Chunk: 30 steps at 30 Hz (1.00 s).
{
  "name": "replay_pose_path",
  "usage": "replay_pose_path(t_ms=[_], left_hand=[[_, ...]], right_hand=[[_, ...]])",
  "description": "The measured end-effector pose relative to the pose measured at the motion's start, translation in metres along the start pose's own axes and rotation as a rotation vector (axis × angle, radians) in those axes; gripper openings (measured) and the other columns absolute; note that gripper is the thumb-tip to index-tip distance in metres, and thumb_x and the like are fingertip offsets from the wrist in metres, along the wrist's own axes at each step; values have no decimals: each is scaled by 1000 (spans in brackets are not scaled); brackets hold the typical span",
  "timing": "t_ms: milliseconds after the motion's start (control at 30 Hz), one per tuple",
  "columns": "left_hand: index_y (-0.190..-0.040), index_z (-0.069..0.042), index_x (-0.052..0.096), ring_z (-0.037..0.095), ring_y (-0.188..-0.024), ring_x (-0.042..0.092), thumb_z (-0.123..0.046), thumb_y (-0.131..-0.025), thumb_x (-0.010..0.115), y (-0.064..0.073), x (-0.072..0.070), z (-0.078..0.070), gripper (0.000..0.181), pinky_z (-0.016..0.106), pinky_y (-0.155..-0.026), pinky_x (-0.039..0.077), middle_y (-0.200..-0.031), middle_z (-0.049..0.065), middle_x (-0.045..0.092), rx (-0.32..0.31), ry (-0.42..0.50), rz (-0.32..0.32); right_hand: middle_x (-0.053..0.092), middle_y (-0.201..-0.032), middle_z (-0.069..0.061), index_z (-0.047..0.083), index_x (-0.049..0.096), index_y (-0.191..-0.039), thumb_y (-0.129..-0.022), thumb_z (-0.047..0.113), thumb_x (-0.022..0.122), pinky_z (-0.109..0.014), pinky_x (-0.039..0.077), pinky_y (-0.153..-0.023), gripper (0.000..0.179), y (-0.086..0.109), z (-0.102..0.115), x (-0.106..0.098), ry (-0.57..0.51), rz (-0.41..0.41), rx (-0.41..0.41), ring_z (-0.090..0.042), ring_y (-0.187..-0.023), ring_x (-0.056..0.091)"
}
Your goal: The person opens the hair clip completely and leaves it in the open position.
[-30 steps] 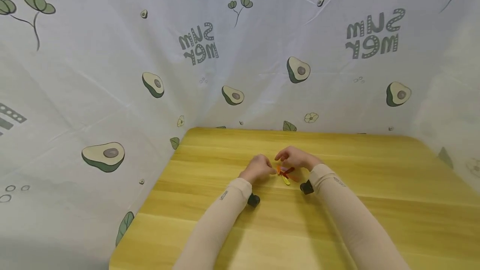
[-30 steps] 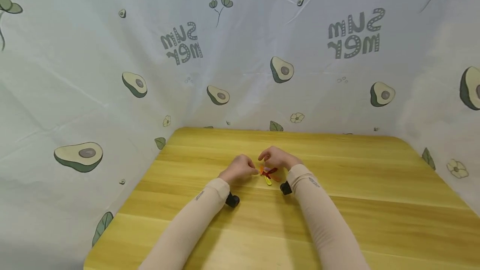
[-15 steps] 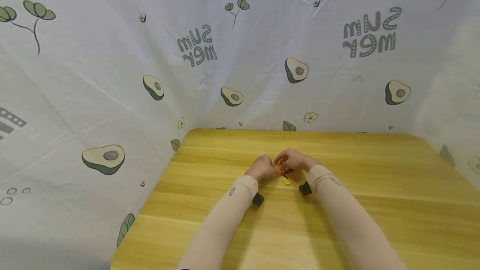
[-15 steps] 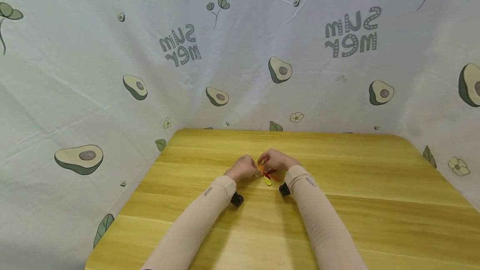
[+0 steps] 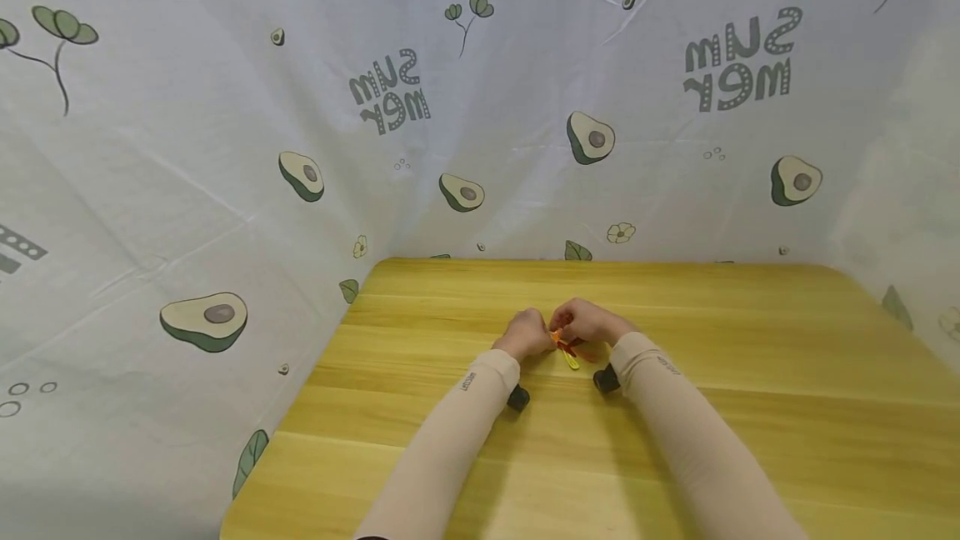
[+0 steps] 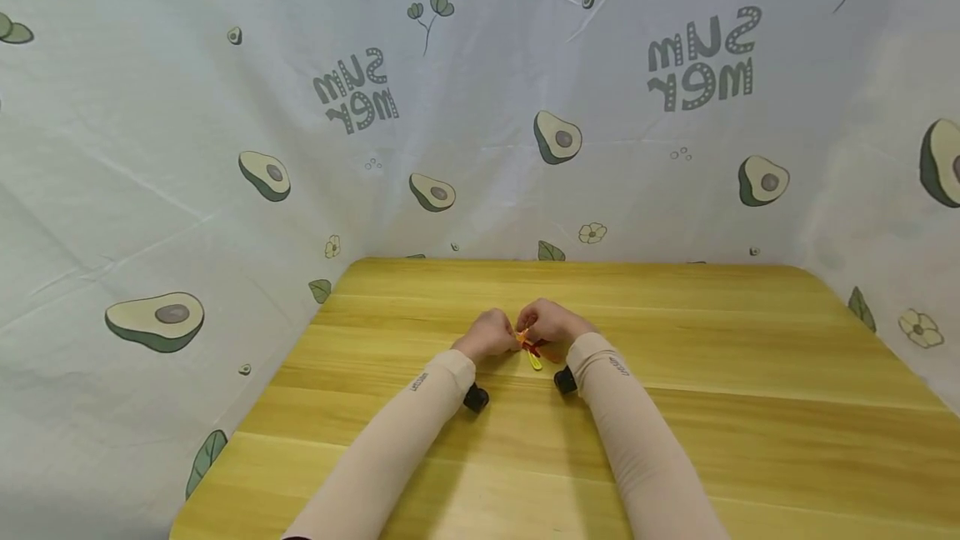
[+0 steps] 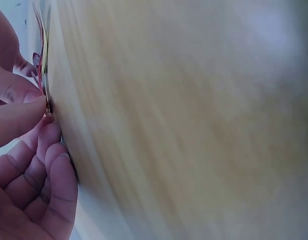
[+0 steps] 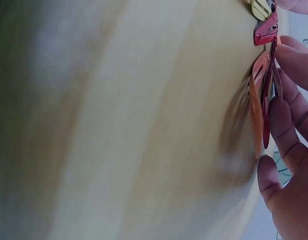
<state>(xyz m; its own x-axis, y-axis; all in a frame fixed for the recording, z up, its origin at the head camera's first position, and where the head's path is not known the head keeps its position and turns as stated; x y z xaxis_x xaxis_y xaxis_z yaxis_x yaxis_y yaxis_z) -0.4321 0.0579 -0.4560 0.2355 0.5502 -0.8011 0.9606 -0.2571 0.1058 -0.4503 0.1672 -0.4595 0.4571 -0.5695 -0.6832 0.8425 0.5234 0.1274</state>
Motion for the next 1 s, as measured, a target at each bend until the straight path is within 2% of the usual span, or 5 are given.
replay_pose_path(t_ms=[433,767,1000], left_hand=[[-50,-13,43,11,-44,29,-5,-87,70,0,-1,1,46,24,-44,27,-46,-4,31,-32,16,8],[-49,-15,39,10,-42,27,-2,-85,64,-3,3,1,45,24,-43,24,-46,-5,27,1,-14,27],[-49,-15,39,10,-42,26,1,-83,63,-2,-2,4,45,24,-43,23,-45,-5,29,16,62,37]], right_hand=[[66,-83,-11,-6,67,-95,-86,-11,59,-27,51,-66,13,4,-1,-4,9,-17,31,-14,-72,58],[62,-78,-8,-4,62,-85,-84,-12,59,-25,51,-63,8,10,0,-6,31,-27,40,-14,-67,56],[62,-78,-7,-6,62,-86,-83,-13,59,-26,52,-62,9,13,5,-7,13,-44,17,-15,-67,58]])
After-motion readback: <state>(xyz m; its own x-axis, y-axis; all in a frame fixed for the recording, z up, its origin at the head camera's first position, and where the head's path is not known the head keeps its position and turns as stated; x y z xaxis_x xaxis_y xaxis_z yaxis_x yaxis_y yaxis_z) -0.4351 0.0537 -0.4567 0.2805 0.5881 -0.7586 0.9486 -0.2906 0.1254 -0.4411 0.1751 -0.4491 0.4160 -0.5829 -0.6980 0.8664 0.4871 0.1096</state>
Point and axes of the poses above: each hand's wrist, its own y-axis away from the middle knuckle, its own x-axis out of the palm, z = x × y, the point moved 7 cm from there along -y, towards the middle knuckle
